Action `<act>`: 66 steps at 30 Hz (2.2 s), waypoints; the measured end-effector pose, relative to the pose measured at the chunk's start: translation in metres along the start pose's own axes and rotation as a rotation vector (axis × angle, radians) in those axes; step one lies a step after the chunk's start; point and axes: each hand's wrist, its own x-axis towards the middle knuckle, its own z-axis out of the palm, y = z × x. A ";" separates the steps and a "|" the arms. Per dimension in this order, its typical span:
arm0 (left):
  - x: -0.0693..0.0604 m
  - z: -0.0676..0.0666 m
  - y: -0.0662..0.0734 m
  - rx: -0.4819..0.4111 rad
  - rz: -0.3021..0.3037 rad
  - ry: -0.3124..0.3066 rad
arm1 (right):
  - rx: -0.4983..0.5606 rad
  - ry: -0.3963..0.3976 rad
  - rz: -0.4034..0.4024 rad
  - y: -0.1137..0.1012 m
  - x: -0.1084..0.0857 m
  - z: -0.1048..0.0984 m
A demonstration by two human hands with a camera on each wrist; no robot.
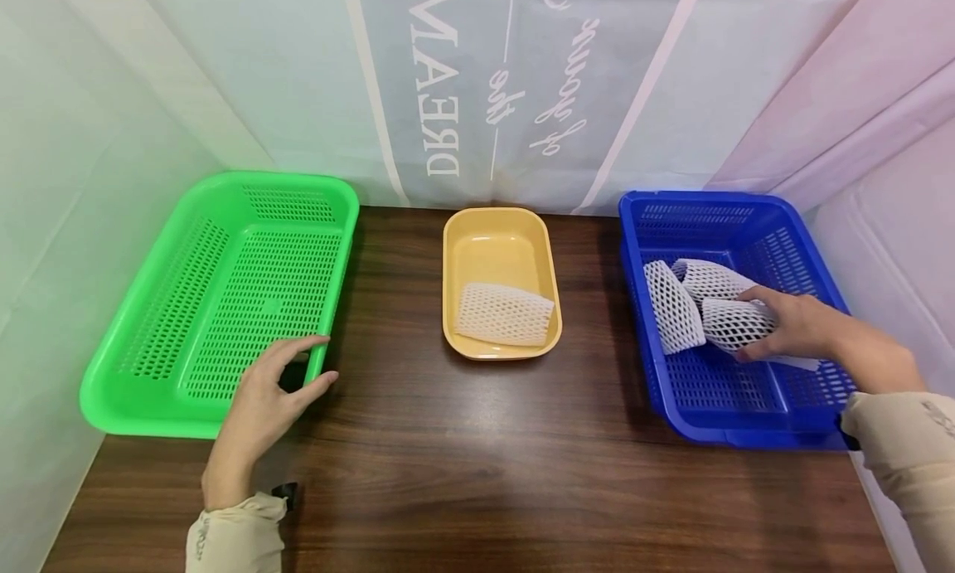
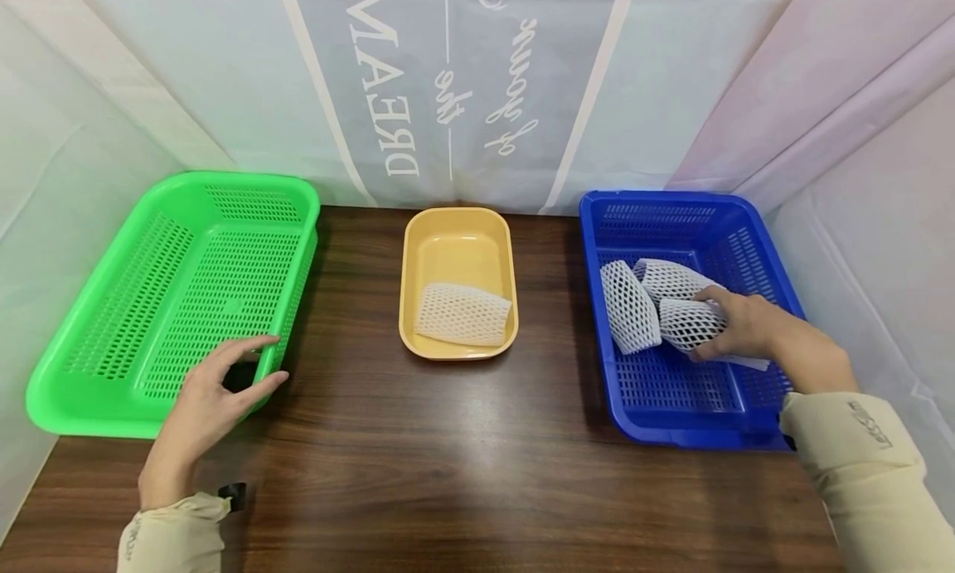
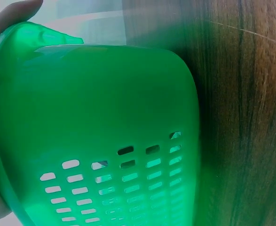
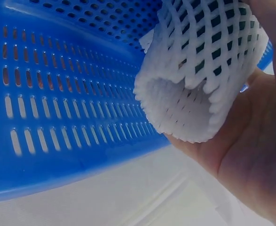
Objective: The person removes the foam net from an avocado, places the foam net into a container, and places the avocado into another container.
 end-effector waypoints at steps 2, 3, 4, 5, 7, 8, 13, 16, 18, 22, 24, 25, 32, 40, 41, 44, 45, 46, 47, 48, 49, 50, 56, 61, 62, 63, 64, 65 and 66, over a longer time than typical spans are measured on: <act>0.000 0.000 0.000 -0.001 -0.004 -0.005 | 0.004 0.006 0.001 0.000 -0.002 -0.001; 0.000 0.000 0.000 -0.003 -0.007 -0.008 | 0.005 0.010 0.000 -0.001 -0.003 -0.001; 0.000 0.000 0.001 -0.003 -0.011 -0.009 | 0.004 0.019 -0.001 -0.001 -0.004 -0.002; 0.000 -0.001 0.001 -0.004 -0.015 -0.010 | 0.001 0.029 0.000 -0.001 -0.005 -0.003; 0.000 -0.001 0.001 -0.007 -0.016 -0.011 | -0.007 0.049 0.000 -0.001 -0.006 -0.007; 0.000 -0.001 0.002 -0.007 -0.016 -0.010 | -0.011 0.061 0.000 -0.001 -0.007 -0.008; 0.000 -0.002 0.002 -0.001 -0.006 -0.003 | -0.021 0.119 -0.004 -0.004 -0.010 -0.015; 0.000 -0.002 0.002 -0.001 -0.008 -0.001 | -0.017 0.141 -0.007 -0.008 -0.011 -0.017; 0.000 -0.002 0.003 -0.002 -0.009 -0.003 | -0.014 0.164 -0.010 -0.011 -0.011 -0.018; 0.000 -0.003 0.004 -0.010 -0.015 -0.010 | -0.002 0.208 0.000 -0.018 -0.011 -0.020; 0.000 -0.003 0.005 -0.021 -0.022 -0.018 | 0.004 0.216 0.009 -0.021 -0.011 -0.022; 0.000 -0.003 0.005 -0.027 -0.027 -0.022 | 0.008 0.216 0.014 -0.023 -0.012 -0.023; -0.001 -0.004 0.005 -0.059 -0.047 -0.035 | 0.030 0.222 0.052 -0.030 -0.014 -0.028; -0.001 -0.005 0.008 -0.030 -0.036 -0.021 | 0.029 0.260 0.049 -0.047 -0.017 -0.029; -0.001 -0.005 0.008 -0.028 -0.035 -0.019 | 0.029 0.272 0.048 -0.049 -0.017 -0.029; -0.001 -0.004 0.009 -0.022 -0.025 -0.005 | 0.026 0.305 0.045 -0.056 -0.019 -0.031; -0.001 -0.004 0.009 -0.018 -0.021 0.002 | 0.023 0.317 0.042 -0.059 -0.019 -0.031; -0.002 -0.004 0.009 -0.013 -0.015 0.011 | 0.020 0.328 0.040 -0.062 -0.020 -0.031; -0.002 -0.004 0.009 -0.008 -0.008 0.021 | 0.016 0.340 0.036 -0.065 -0.020 -0.031; -0.002 -0.004 0.009 -0.003 -0.001 0.031 | 0.013 0.351 0.032 -0.068 -0.021 -0.031; -0.002 -0.004 0.009 0.001 0.006 0.040 | 0.010 0.362 0.028 -0.072 -0.021 -0.031; -0.002 -0.003 0.009 0.005 0.015 0.049 | 0.004 0.371 0.023 -0.075 -0.022 -0.031; -0.002 -0.003 0.011 0.003 0.044 0.080 | -0.026 0.422 -0.028 -0.093 -0.025 -0.030; 0.000 -0.001 0.014 -0.007 0.093 0.105 | -0.029 0.437 -0.055 -0.107 -0.026 -0.028; 0.001 -0.001 0.015 -0.007 0.102 0.109 | -0.029 0.434 -0.057 -0.109 -0.026 -0.028; 0.001 0.000 0.016 -0.006 0.111 0.111 | -0.029 0.431 -0.062 -0.111 -0.026 -0.027; 0.001 0.000 0.016 -0.006 0.115 0.112 | -0.029 0.428 -0.065 -0.113 -0.026 -0.027; 0.001 0.000 0.017 -0.005 0.118 0.112 | -0.029 0.427 -0.071 -0.115 -0.026 -0.026; 0.002 0.000 0.017 -0.005 0.120 0.112 | -0.030 0.427 -0.075 -0.117 -0.026 -0.026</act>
